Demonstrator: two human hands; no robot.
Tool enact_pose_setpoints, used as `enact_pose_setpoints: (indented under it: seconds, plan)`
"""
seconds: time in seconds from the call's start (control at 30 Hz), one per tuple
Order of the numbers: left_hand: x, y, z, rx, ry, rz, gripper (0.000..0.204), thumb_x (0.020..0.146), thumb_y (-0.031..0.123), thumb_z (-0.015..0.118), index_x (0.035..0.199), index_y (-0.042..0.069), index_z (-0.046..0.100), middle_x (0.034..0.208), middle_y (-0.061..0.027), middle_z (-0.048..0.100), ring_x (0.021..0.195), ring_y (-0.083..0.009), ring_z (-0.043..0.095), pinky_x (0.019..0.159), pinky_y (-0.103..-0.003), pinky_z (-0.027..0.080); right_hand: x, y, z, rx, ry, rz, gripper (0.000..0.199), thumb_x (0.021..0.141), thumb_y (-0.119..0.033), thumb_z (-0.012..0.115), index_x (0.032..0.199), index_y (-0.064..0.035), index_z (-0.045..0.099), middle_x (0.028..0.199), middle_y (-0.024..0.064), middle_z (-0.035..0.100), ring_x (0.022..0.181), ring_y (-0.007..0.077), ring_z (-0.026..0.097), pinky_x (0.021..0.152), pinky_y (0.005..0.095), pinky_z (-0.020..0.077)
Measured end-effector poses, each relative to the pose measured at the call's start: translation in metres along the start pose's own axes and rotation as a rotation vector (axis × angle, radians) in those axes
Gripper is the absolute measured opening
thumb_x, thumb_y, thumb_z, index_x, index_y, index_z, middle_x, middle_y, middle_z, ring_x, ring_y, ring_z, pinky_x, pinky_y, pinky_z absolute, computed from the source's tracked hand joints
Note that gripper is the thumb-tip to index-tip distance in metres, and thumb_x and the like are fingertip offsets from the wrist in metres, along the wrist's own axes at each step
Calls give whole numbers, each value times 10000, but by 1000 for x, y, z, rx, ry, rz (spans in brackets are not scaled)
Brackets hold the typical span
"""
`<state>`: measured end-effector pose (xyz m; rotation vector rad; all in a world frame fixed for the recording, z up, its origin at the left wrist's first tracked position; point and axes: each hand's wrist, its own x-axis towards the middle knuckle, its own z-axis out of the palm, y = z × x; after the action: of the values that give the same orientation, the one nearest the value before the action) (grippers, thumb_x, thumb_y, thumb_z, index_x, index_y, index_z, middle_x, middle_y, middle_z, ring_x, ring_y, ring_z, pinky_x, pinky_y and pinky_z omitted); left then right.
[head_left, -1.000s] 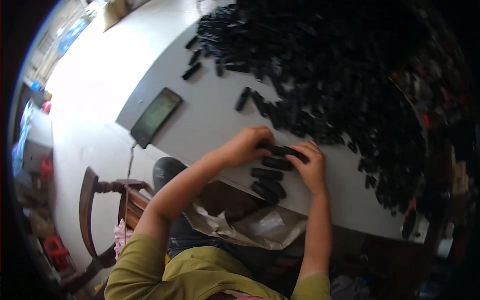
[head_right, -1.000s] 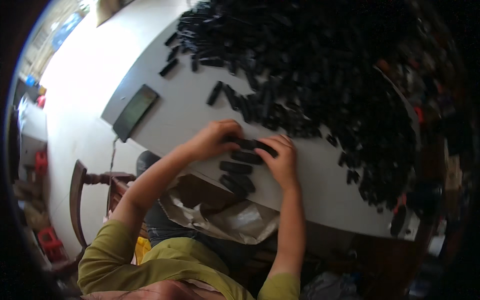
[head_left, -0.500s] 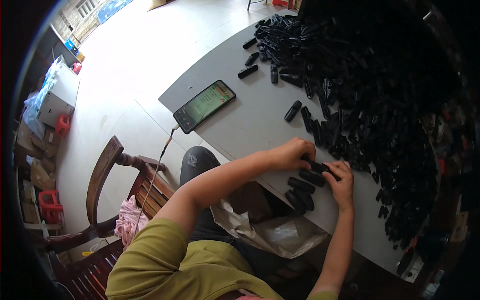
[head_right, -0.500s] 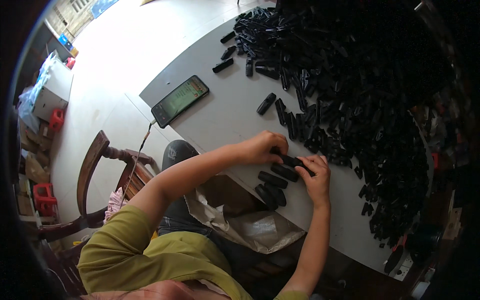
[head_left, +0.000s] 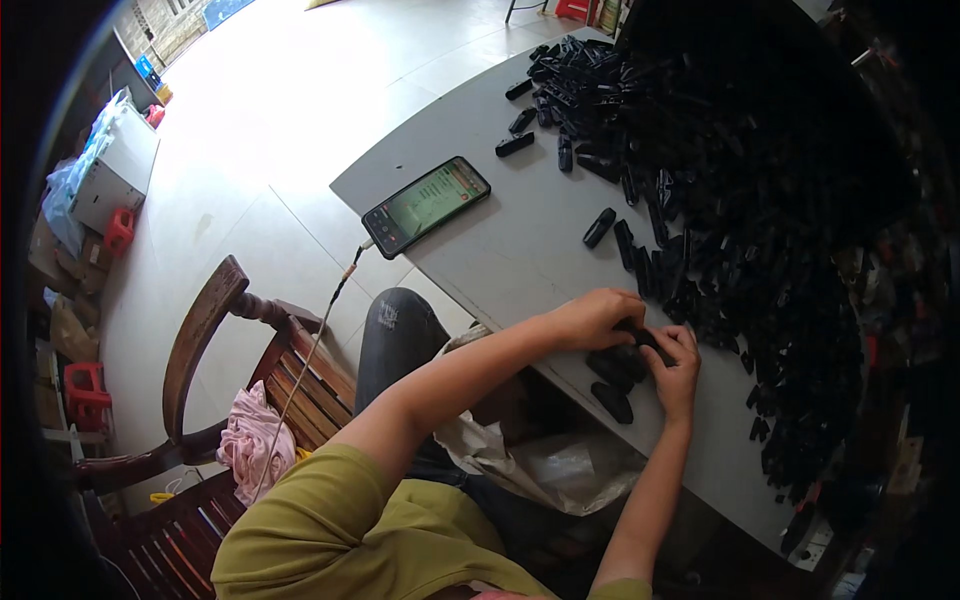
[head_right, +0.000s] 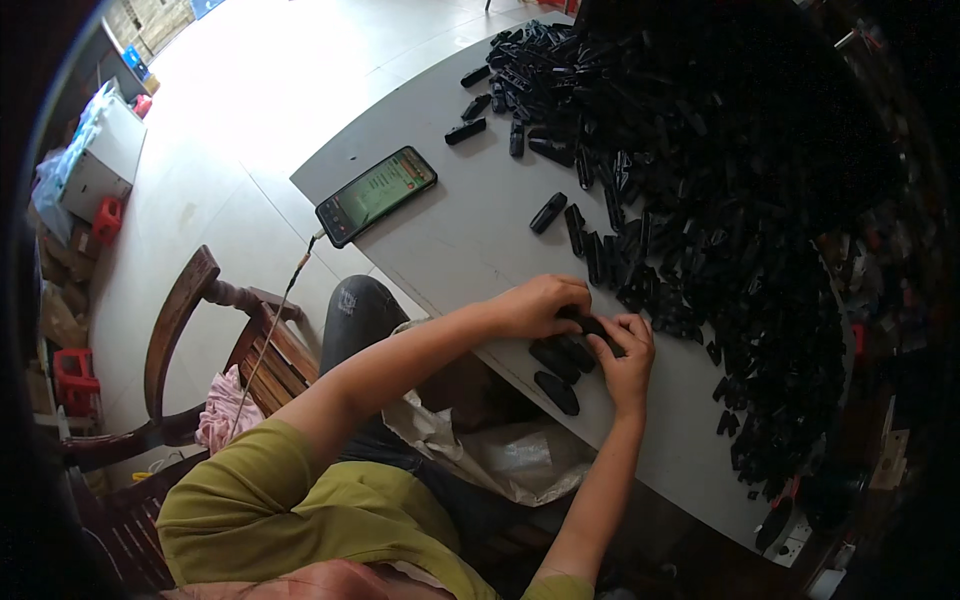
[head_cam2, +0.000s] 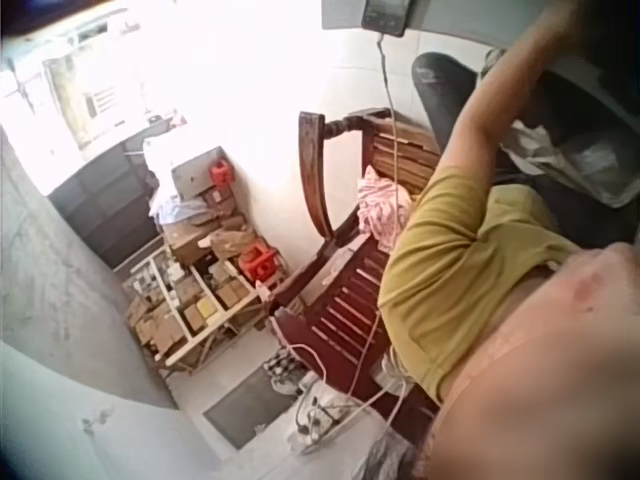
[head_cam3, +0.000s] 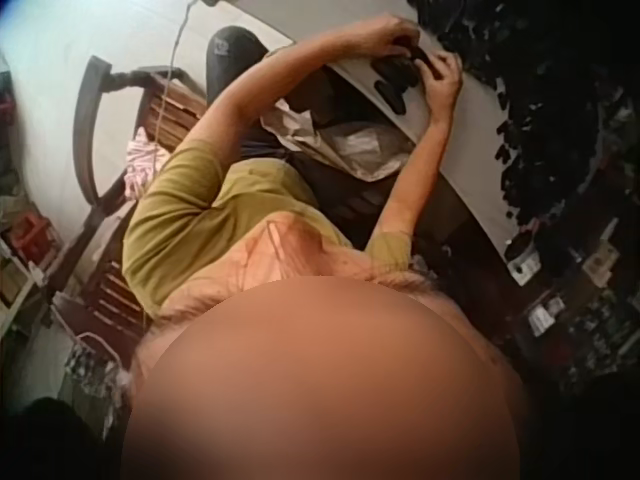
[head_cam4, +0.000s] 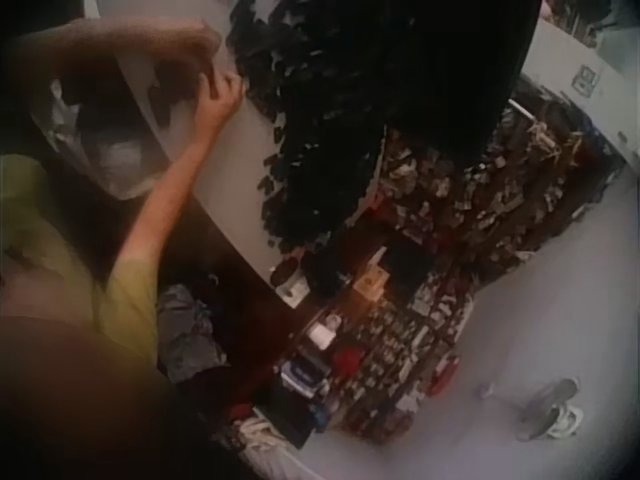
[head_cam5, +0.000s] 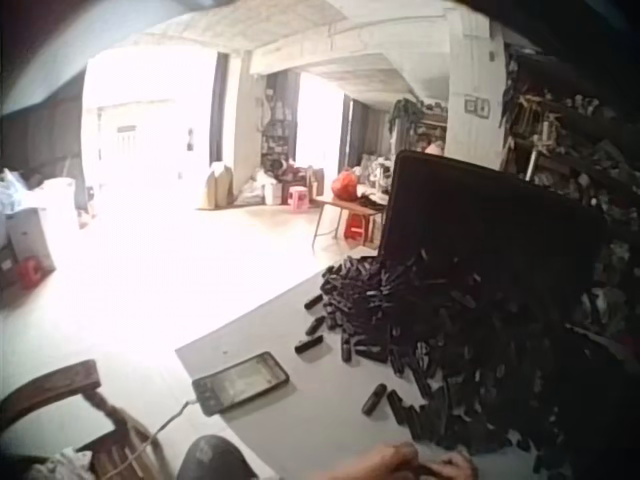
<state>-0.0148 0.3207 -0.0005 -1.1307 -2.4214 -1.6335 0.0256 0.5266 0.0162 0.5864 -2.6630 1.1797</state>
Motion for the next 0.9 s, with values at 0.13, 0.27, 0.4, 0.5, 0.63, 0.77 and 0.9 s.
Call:
enact_pose_setpoints:
  seconds: [0.13,0.27,0.4,0.5,0.63,0.77,0.9]
  plan:
    - [-1,-2,1,10,25,34,236,702,49,730,888,1,593,870,-142,589,815,-332,607,704,-392,493,0,-2,0,2,20,9,319,712,-27,739,1025,4,689,905,85,575,898,240,544,816,313,437]
    - [8,1,10,-12,2,43,236,702,57,733,877,3,584,881,-147,584,846,-352,594,727,-402,488,-6,7,-13,-82,36,-8,292,693,-54,758,982,-35,714,894,75,585,901,255,545,817,357,440]
    - [-12,4,-4,43,-12,-16,249,678,87,742,841,29,563,893,-129,584,887,-349,575,775,-411,471,-7,-4,3,-90,15,-84,249,709,-80,752,952,-43,716,937,78,590,910,254,557,839,353,442]
    - [-28,21,-12,144,-152,53,257,666,107,760,833,56,573,906,-91,597,985,-313,545,867,-407,439,-21,-9,-8,2,68,-22,209,755,-88,733,956,-34,713,971,71,594,922,244,572,832,339,460]
    - [-34,41,-15,69,-295,163,245,703,126,756,892,63,613,957,-92,617,1023,-308,542,911,-400,436,-29,15,-33,-19,358,258,199,837,-75,683,1031,-27,683,1027,62,603,909,231,599,810,323,498]
    - [-20,37,-25,-38,-435,62,254,755,104,722,985,56,626,1059,-96,616,1100,-312,523,943,-407,440,-14,36,-42,-314,402,204,249,852,-38,645,1101,-30,643,1065,78,604,865,233,617,772,314,516]
    - [22,17,-32,379,-68,-53,301,773,64,686,1064,48,611,1155,-99,591,1136,-307,509,939,-399,448,-7,45,-31,-550,309,65,269,832,-1,644,1097,-31,614,1050,93,600,807,219,620,723,299,520]
